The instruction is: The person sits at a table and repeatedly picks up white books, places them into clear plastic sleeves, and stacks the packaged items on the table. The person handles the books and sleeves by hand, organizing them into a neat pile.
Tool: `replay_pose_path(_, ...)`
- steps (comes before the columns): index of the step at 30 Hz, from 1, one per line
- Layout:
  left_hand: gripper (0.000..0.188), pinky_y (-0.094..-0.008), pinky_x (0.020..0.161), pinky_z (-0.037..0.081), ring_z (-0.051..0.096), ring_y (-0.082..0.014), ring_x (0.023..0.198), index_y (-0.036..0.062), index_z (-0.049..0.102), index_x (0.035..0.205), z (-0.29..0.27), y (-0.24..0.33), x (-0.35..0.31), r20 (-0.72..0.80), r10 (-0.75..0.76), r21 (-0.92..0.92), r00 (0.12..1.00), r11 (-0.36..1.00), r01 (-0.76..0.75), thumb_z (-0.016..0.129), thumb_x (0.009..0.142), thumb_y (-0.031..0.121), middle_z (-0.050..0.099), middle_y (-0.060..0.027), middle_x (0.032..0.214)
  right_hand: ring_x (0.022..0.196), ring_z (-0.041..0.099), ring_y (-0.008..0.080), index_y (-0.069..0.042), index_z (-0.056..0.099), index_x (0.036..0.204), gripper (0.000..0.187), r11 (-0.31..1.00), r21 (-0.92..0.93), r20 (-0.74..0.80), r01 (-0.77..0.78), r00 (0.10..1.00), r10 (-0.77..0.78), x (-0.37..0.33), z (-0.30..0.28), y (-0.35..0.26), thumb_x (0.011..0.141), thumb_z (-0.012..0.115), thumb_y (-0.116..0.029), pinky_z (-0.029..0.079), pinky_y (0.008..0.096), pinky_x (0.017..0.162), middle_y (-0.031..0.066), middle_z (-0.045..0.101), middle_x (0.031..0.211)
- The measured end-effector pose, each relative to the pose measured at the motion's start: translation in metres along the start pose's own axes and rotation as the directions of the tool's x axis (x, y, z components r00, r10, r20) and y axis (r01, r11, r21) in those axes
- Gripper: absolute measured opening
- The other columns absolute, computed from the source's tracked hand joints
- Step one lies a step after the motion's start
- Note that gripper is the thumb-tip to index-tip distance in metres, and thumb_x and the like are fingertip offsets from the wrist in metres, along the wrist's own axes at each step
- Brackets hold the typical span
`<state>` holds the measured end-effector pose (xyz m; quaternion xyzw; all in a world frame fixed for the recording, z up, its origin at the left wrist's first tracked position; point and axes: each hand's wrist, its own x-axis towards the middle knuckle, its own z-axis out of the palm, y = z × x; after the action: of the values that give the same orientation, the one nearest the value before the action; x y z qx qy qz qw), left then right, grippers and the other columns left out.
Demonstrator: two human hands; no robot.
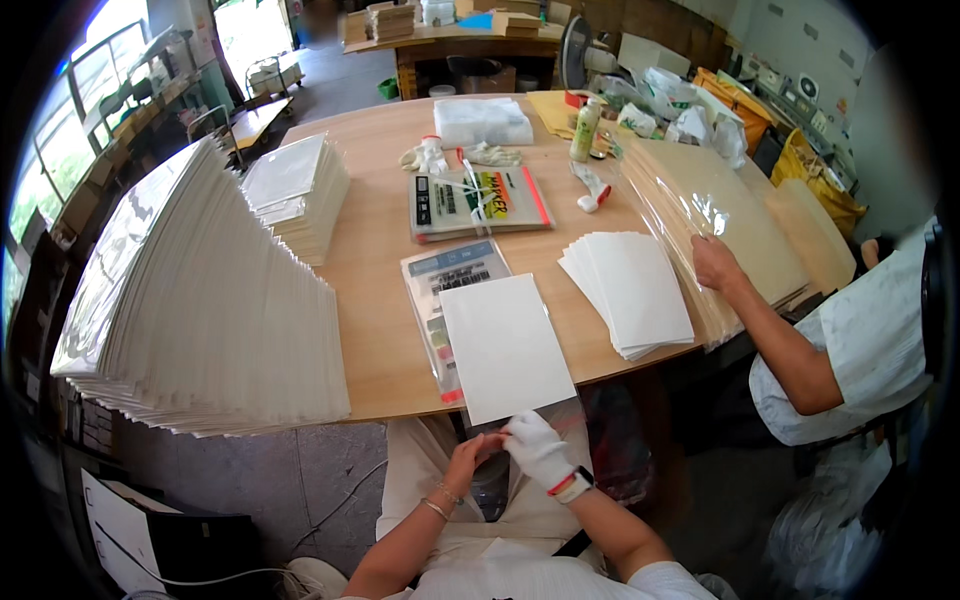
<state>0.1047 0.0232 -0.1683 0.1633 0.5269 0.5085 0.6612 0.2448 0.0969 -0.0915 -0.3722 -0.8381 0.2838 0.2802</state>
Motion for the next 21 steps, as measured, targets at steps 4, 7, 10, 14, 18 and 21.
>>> replay_pose_path(4, 0.04, -0.0273, 0.083, 0.042, 0.055, -0.0122, 0.094, 0.0059, 0.06, 0.103, -0.011, -0.02, 0.009, -0.028, -0.007, -0.175, 1.0, 0.985, 0.002, 0.036, 0.091, 0.036, 0.059, -0.0029, 0.105, 0.077, 0.053, 0.0297, -0.003, 0.055, 0.076, 0.012, 0.986, -0.129, 0.142, 0.108, 0.986, -0.09, 0.01, 0.034, -0.012, 0.07, 0.058, -0.013, 0.045, 0.0372, 0.064, 0.0135, 0.052, 0.08)
replay_pose_path(7, 0.043, -0.0279, 0.078, 0.045, 0.059, -0.0157, 0.09, 0.0036, 0.06, 0.099, -0.004, -0.02, 0.007, -0.12, 0.034, -0.153, 0.992, 0.987, -0.053, 0.03, 0.091, 0.033, 0.059, -0.006, 0.108, 0.075, 0.053, 0.0302, -0.003, 0.053, 0.076, 0.012, 0.974, -0.026, 0.198, 0.227, 0.956, -0.217, 0.014, 0.034, -0.007, 0.07, 0.059, -0.012, 0.045, 0.038, 0.064, 0.0135, 0.051, 0.079)
replay_pose_path(10, 0.046, -0.0287, 0.075, 0.047, 0.061, -0.0194, 0.089, 0.0003, 0.06, 0.097, 0.001, -0.001, 0.002, -0.082, -0.031, -0.227, 0.996, 0.974, 0.011, 0.027, 0.089, 0.03, 0.06, -0.01, 0.108, 0.072, 0.054, 0.016, -0.004, 0.054, 0.078, 0.011, 0.808, 0.562, 0.253, -0.177, 0.967, 0.036, 0.003, -0.034, 0.026, 0.079, 0.057, -0.014, 0.045, 0.0294, 0.062, 0.0067, 0.054, 0.077)
replay_pose_path(14, 0.048, -0.0284, 0.074, 0.047, 0.062, -0.021, 0.085, -0.0031, 0.062, 0.093, -0.004, 0.001, 0.0, -0.052, 0.136, 0.074, 0.989, 0.988, -0.132, 0.028, 0.088, 0.03, 0.064, -0.0128, 0.095, 0.076, 0.05, 0.0155, -0.008, 0.043, 0.079, 0.007, 0.694, 0.493, -0.24, -0.524, 0.685, 0.688, -0.095, -0.116, 0.178, 0.084, 0.046, -0.011, 0.044, 0.032, 0.073, 0.0036, 0.05, 0.083)
replay_pose_path(18, 0.031, -0.0299, 0.075, 0.045, 0.057, -0.0227, 0.092, -0.0022, 0.056, 0.103, -0.029, -0.008, 0.002, -0.124, 0.308, 0.319, 0.943, 0.913, -0.256, 0.044, 0.086, 0.021, 0.057, -0.0156, 0.104, 0.108, 0.05, 0.0258, -0.008, 0.049, 0.117, 0.04, 0.447, -0.851, 0.352, -0.276, 0.332, 0.875, -0.164, -0.113, 0.226, 0.082, 0.046, -0.026, 0.038, 0.0353, 0.093, 0.0132, 0.052, 0.117)
replay_pose_path(21, 0.035, -0.0341, 0.078, 0.042, 0.051, -0.0255, 0.097, 0.0023, 0.051, 0.111, -0.028, 0.007, -0.016, -0.001, 0.718, 0.869, 0.696, 0.345, -0.355, 0.057, 0.078, 0.011, 0.049, -0.0169, 0.113, 0.1, 0.051, 0.0323, -0.009, 0.053, 0.111, 0.037, 0.682, -0.511, 0.333, -0.524, 0.611, 0.719, -0.12, -0.097, 0.177, 0.079, 0.047, -0.027, 0.042, 0.0408, 0.085, 0.0164, 0.053, 0.108)
